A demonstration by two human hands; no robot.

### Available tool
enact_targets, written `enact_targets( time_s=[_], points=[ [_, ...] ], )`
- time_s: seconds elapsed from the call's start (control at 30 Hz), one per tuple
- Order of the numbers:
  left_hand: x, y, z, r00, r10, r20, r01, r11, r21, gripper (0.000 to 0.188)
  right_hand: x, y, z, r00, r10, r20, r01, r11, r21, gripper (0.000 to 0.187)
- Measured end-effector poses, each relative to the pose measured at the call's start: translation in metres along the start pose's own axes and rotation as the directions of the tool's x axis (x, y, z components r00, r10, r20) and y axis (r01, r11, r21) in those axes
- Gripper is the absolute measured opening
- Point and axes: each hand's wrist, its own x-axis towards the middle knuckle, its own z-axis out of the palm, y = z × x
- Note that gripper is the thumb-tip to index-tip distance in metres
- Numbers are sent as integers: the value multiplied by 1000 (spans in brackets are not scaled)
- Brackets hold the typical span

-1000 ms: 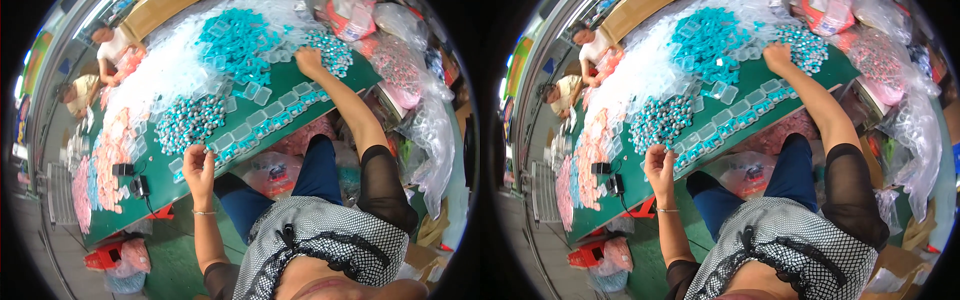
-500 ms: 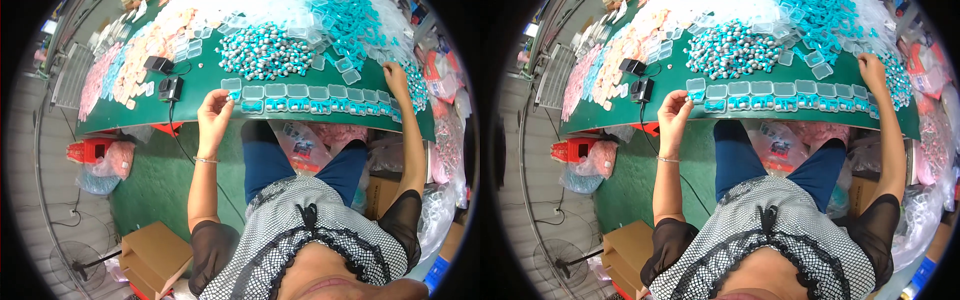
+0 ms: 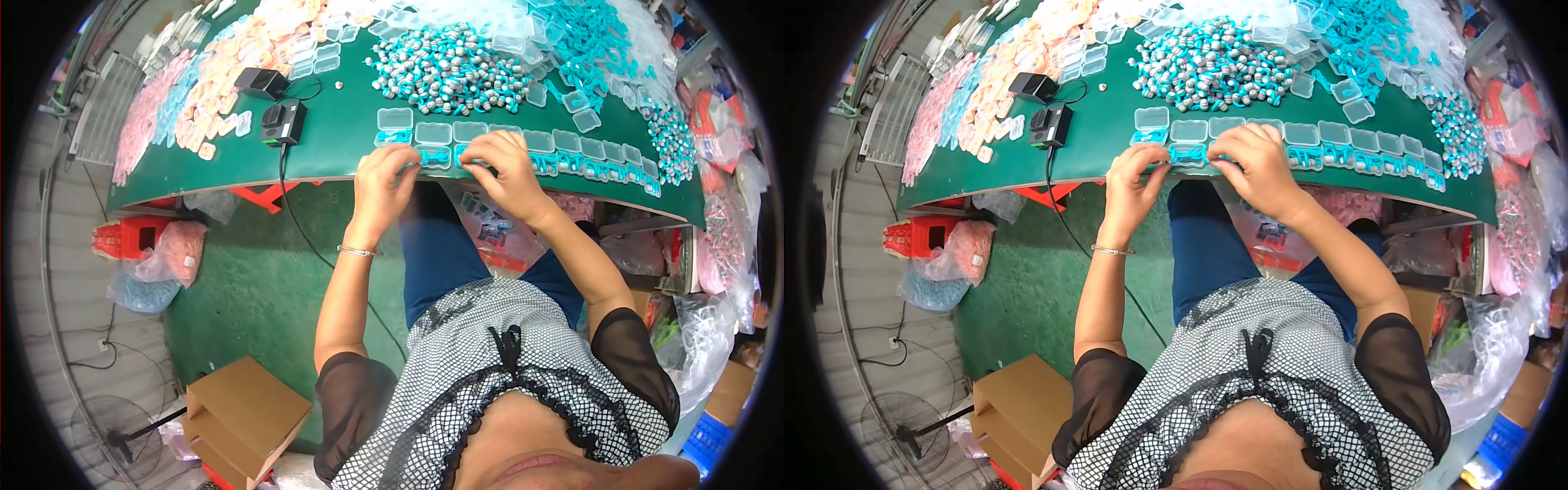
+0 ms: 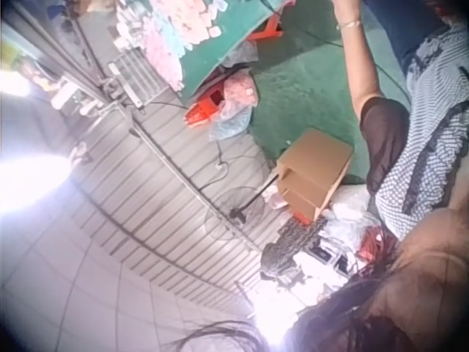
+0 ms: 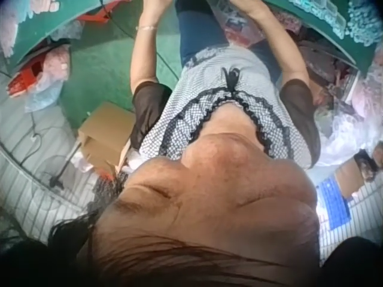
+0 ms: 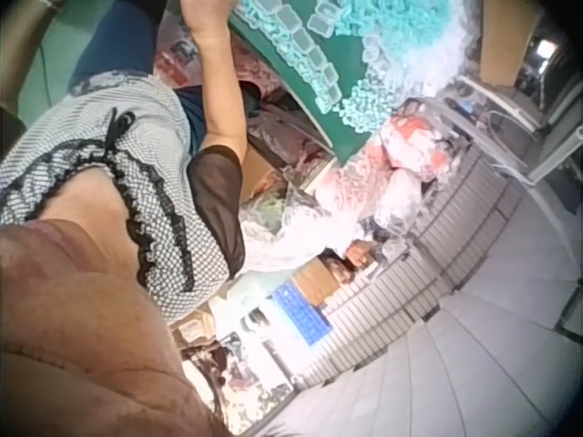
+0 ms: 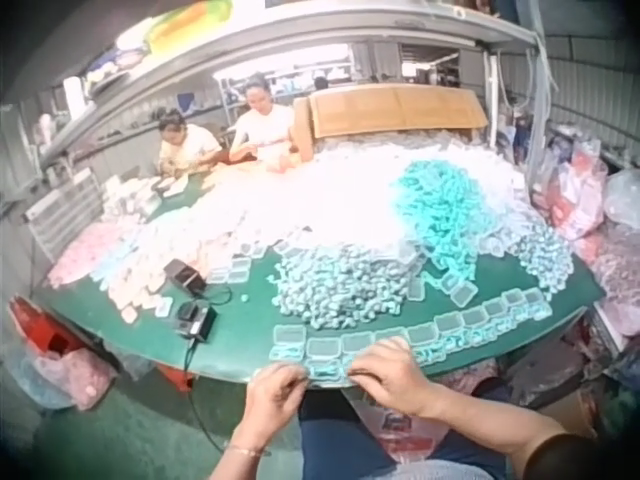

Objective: Sorting small blue components and placing them into individual compartments of plastic trays.

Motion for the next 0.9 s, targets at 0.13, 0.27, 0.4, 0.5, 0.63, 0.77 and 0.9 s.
enact_targets(
  time_s=[0.13, 0.27, 0.4, 0.5, 0.63, 0.77, 0.9],
  points=[
    [0, -5, 2, 998, 70, -5, -70, 996, 48, 18, 5, -3, 18, 998, -50, -27, 47, 994, -99, 13],
    [2, -7, 5, 990, 139, 11, -140, 986, 91, 18, 4, 0, 34, 998, -48, -39, 42, 989, -142, 13],
    [4, -11, 10, 985, 173, 14, -174, 980, 100, 18, 7, 0, 41, 997, -71, -36, 60, 971, -231, 13],
    [5, -11, 10, 991, 121, 62, -127, 987, 95, 17, 8, -1, 42, 997, -70, -21, 61, 956, -286, 12],
    [5, -11, 11, 993, 115, 37, -117, 991, 66, 14, 9, 1, 43, 999, -32, 14, 35, 951, -308, 12],
    [4, -12, 13, 997, 61, 37, -64, 995, 82, 12, 11, -2, 41, 1000, -24, 16, 28, 945, -326, 10],
    [5, -12, 10, 997, 6, 83, -19, 988, 155, 10, 12, 0, 43, 999, -33, 16, 37, 941, -337, 6]
  ],
)
